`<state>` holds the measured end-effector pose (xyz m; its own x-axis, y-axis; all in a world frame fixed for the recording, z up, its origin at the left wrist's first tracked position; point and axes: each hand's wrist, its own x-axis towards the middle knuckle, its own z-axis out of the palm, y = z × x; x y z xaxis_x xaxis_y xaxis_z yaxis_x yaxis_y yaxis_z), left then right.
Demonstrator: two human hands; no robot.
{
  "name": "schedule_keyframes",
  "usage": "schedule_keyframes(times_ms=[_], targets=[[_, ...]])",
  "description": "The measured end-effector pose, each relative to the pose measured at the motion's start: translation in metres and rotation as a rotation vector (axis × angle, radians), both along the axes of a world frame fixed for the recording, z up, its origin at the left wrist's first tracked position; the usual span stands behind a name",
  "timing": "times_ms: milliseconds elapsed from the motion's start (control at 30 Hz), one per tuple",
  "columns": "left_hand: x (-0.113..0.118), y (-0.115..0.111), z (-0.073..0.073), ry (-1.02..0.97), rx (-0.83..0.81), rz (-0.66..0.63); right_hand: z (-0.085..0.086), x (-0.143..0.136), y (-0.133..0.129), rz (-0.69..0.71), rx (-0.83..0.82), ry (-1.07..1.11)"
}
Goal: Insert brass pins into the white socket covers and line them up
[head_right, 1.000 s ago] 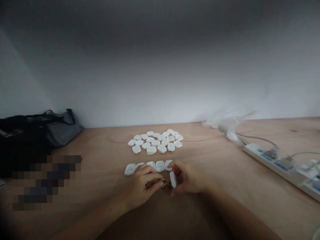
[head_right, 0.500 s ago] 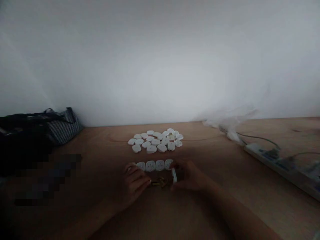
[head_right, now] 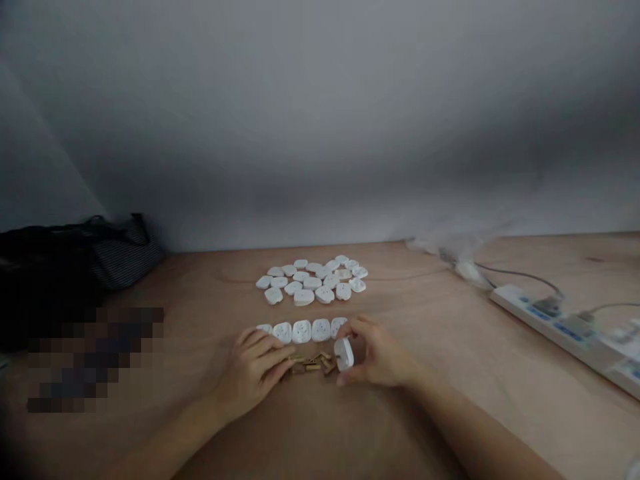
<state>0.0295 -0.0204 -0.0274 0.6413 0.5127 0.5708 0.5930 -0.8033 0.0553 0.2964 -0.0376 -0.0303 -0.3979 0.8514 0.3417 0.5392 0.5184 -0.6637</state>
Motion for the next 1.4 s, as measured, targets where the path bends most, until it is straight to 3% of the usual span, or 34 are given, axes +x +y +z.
schedule_keyframes(times_ms=[200, 333, 500, 767, 1033, 1200, 1400], targets=[[0.015, -0.016, 0.004, -0.117, -0.253, 0.003, 0.001, -0.024, -0.009, -0.036, 0.051, 0.032], [0.027, -0.024, 0.003, -0.149, -0.304, -0.024, -0.001, -0.041, -0.016, -0.048, 0.097, 0.016], [0.028, -0.027, 0.002, -0.169, -0.239, -0.023, -0.003, -0.049, -0.019, -0.093, 0.123, -0.027], [0.001, -0.012, 0.019, -0.184, -0.249, 0.044, 0.001, -0.024, -0.006, -0.23, 0.192, 0.056], [0.028, -0.023, 0.012, -0.152, -0.226, -0.038, -0.002, -0.045, -0.014, -0.079, 0.321, -0.17], [0.03, -0.024, 0.003, -0.144, -0.139, -0.021, -0.003, -0.053, -0.018, -0.088, 0.365, -0.202], [0.019, -0.014, 0.005, -0.14, -0.074, 0.063, -0.001, -0.014, 0.001, -0.258, 0.355, -0.067]])
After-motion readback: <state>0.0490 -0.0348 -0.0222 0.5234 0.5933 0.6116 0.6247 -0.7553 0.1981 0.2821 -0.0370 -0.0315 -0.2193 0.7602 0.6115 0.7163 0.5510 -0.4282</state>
